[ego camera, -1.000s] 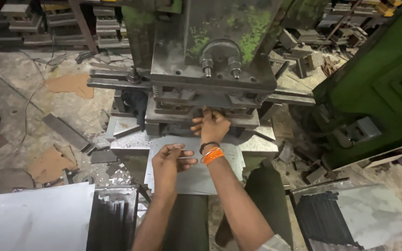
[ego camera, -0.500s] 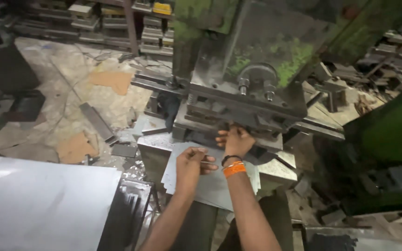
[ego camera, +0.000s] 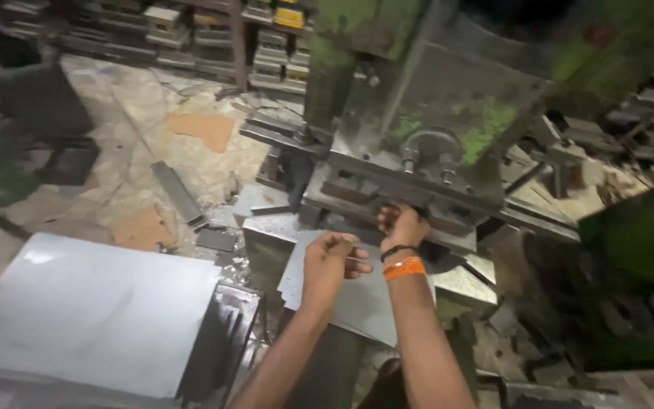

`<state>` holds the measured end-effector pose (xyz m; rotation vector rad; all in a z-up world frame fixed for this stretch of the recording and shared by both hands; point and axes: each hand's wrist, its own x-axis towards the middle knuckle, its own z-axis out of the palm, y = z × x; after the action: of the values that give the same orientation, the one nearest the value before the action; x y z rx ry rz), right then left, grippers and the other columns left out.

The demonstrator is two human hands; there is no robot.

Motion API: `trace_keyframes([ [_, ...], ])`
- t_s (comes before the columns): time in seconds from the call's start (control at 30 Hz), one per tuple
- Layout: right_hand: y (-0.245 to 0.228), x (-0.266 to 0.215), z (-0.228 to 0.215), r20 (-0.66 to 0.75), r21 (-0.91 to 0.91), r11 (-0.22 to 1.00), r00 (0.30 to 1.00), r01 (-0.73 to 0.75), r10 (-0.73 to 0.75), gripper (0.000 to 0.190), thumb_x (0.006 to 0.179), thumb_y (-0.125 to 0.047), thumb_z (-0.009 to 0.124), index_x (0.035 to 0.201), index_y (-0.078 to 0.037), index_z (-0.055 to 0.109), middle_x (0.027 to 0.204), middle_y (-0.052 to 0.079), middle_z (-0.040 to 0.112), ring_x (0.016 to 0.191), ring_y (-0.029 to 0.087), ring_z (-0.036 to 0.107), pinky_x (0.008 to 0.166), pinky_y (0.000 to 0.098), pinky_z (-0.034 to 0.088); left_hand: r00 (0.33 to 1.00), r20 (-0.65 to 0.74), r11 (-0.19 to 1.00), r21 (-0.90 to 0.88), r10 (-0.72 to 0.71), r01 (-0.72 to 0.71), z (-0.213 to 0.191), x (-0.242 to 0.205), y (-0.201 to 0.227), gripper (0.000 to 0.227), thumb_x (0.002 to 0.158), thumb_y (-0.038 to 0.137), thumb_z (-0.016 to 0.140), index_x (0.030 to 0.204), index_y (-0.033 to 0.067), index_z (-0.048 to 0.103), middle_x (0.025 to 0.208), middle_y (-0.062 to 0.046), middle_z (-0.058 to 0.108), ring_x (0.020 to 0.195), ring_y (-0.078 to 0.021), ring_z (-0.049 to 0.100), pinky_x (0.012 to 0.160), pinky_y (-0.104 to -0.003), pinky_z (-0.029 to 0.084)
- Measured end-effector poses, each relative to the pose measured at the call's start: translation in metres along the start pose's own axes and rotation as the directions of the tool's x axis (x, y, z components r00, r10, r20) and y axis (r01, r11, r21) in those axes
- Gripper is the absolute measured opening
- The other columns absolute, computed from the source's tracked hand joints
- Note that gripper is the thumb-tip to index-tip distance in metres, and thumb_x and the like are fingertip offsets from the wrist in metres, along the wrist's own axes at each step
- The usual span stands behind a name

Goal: Operating a manual stamping press to process rectangular metal sheets, including feeding the machine and stacking finished parts.

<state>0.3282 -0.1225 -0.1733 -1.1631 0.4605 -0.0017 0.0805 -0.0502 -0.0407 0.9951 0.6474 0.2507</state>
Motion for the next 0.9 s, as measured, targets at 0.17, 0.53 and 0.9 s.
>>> trace_keyframes([
  [0.17,-0.023,-0.094,-0.028,0.061,-0.023,0.987,0.986,0.158,-0.157,0.010,0.084,-0.009,0.066,0.074,-0.009,0.066,0.058,0.012,0.062,0.042,0.021,0.059,0.036,0.0308,0.046,0.991,0.004,0.990,-0.043,0.132,-0.132,-0.023,-0.014,0.012,0.016,0.095,0.010,0.062,0.104,-0.0013,0.069,0.083,-0.022,0.076,0.064,-0.0267,0.077,0.055,-0.030,0.062],
  [0.53,-0.008,-0.243,-0.149,0.196,-0.662,0.742,0.931,-0.106,0.309,0.052,0.104,-0.037,0.066,0.067,-0.004,0.053,0.049,0.011,0.051,0.035,0.020,0.042,0.034,0.0335,0.032,0.477,0.215,-0.044,0.938,0.852,-0.345,-0.222,-0.092,0.133,0.039,0.094,0.016,0.068,0.129,0.0015,0.061,0.123,-0.017,0.066,0.113,-0.0348,0.062,0.097,-0.046,0.046],
  [0.9,-0.003,-0.338,-0.078,0.674,-0.235,0.950,0.669,-0.207,0.313,0.028,0.087,0.013,0.064,0.115,0.014,0.067,0.101,0.022,0.074,0.082,0.025,0.067,0.079,0.0345,0.054,0.751,0.082,-0.006,0.995,0.656,-0.103,-0.150,-0.044,0.014,0.092,0.098,0.067,0.040,0.154,-0.0055,0.032,0.164,-0.030,0.023,0.153,-0.0545,0.008,0.118,-0.068,0.005],
])
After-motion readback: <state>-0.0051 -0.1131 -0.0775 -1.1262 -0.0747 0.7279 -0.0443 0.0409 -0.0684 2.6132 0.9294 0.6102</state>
